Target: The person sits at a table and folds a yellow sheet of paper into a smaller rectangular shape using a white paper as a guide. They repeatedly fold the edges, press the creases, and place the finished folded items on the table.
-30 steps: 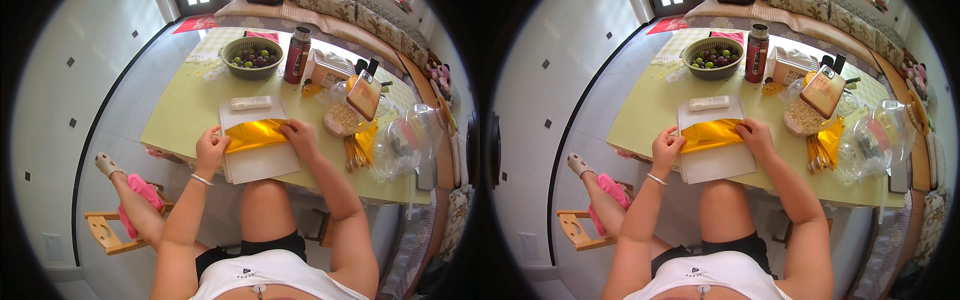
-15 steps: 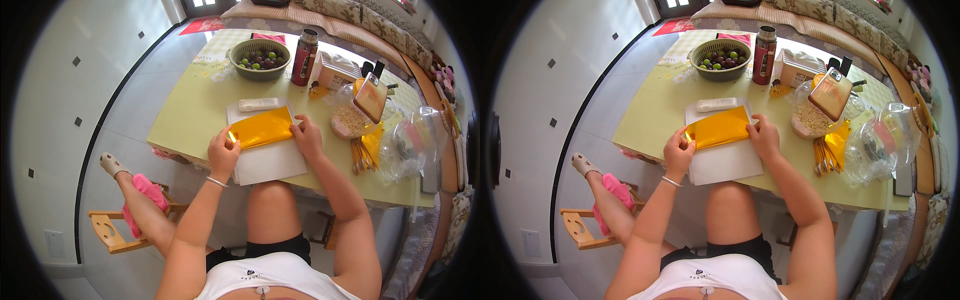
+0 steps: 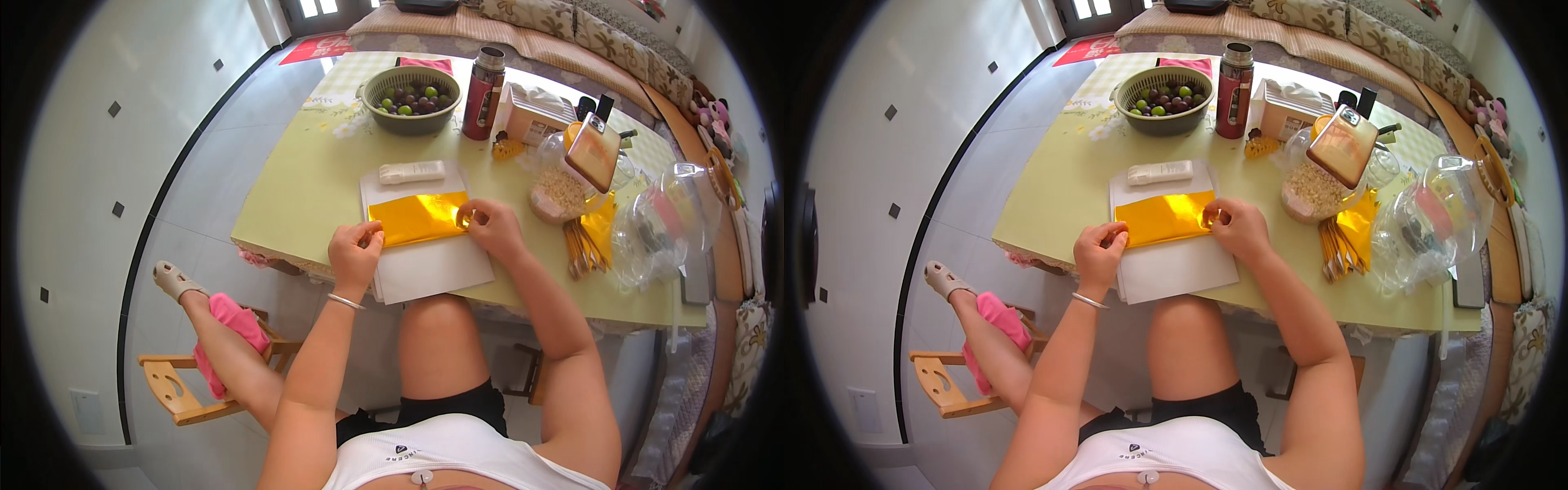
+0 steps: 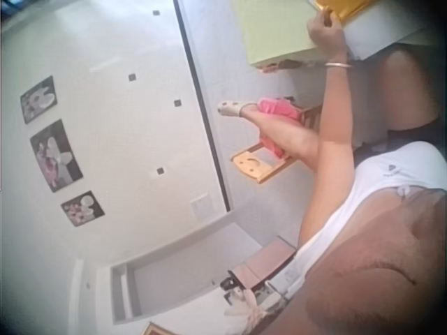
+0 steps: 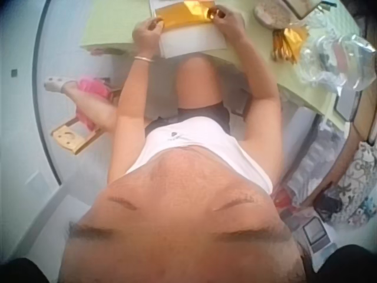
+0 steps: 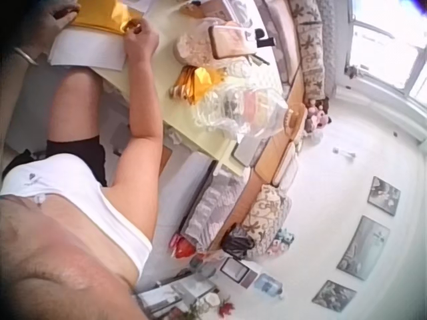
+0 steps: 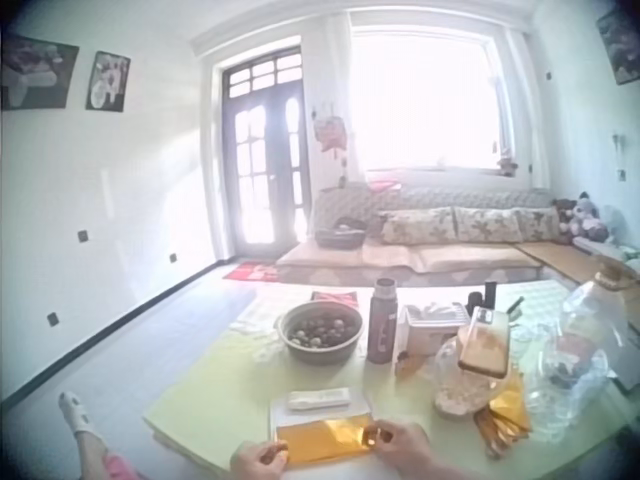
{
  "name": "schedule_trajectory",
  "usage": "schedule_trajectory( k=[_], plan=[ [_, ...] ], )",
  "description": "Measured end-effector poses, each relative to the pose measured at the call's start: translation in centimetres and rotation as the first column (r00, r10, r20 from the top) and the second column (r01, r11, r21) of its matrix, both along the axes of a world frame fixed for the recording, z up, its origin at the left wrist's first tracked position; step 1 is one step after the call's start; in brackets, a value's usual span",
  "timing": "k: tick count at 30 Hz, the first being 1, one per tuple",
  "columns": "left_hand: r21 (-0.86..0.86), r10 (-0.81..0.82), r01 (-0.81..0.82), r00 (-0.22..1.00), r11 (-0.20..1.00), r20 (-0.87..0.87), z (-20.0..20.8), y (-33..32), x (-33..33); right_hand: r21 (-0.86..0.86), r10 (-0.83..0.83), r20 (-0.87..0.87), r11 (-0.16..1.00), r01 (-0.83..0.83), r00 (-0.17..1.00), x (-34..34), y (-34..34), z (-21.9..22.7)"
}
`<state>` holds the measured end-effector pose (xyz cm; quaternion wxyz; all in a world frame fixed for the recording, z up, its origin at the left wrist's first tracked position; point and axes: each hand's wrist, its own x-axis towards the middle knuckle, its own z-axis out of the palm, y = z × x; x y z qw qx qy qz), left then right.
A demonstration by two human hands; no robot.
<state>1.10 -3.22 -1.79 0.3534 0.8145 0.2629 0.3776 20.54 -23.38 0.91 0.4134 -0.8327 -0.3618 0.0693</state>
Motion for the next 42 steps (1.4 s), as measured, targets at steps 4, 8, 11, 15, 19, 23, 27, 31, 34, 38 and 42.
schedule_trajectory(
  k=[4, 8, 11, 15, 19, 23, 27, 31, 34, 38, 42],
  plan=[
    [0.06, -0.017, 0.017, 1.0, 0.998, -0.005, 0.0, 0.2, -0.1, 0.001, -0.02, 0.014, 1.0, 0.02, 1.0, 0.0, 0.0, -0.3],
    [0.074, -0.027, 0.027, 1.0, 0.997, -0.003, -0.3, 0.3, -0.2, 0.001, -0.017, 0.027, 1.0, 0.017, 0.999, -0.1, 0.0, -0.1],
    [0.089, -0.034, 0.033, 0.999, 0.996, 0.014, -0.5, 0.4, -0.2, -0.034, 0.007, 0.028, 0.999, -0.007, 1.0, 0.1, -0.1, -0.2],
    [0.118, -0.034, 0.034, 0.999, 0.992, 0.001, -0.4, 0.3, -0.2, -0.051, 0.031, 0.064, 0.998, -0.028, 0.997, -0.1, -0.2, 0.1],
    [0.206, -0.055, 0.079, 0.991, 0.975, -0.121, -0.2, 0.6, -0.5, -0.091, 0.059, 0.158, 0.995, -0.045, 0.986, -0.3, -0.5, 0.5],
    [0.518, 0.018, 0.034, 0.995, 0.855, -0.095, 1.1, -0.5, -0.2, -0.12, 0.065, 0.2, 0.992, -0.041, 0.978, -0.4, -0.6, 0.6],
    [0.691, -0.198, 0.415, 0.906, 0.592, -0.374, 3.3, -0.3, 0.9, -0.158, 0.082, 0.261, 0.987, -0.041, 0.962, -0.4, -0.9, 0.5],
    [0.533, -0.361, 0.712, 0.696, 0.457, -0.62, 3.6, 0.4, 1.8, -0.24, 0.16, 0.47, 0.97, -0.048, 0.868, -0.8, -0.6, 1.0],
    [0.515, -0.378, 0.737, 0.671, 0.438, -0.638, 3.1, 0.8, 2.0, -0.217, 0.375, 0.634, 0.926, -0.31, 0.676, -1.3, -0.1, 0.6],
    [0.407, -0.389, 0.775, 0.606, 0.483, -0.693, 3.7, 0.9, 1.7, -0.334, 0.646, 0.398, 0.763, -0.553, 0.651, -3.4, 0.5, -0.7],
    [0.205, -0.487, 0.798, 0.525, 0.566, -0.698, 2.9, 2.0, 0.6, -0.493, 0.642, 0.356, 0.746, -0.447, 0.679, -4.0, -0.7, 0.5]
  ],
)
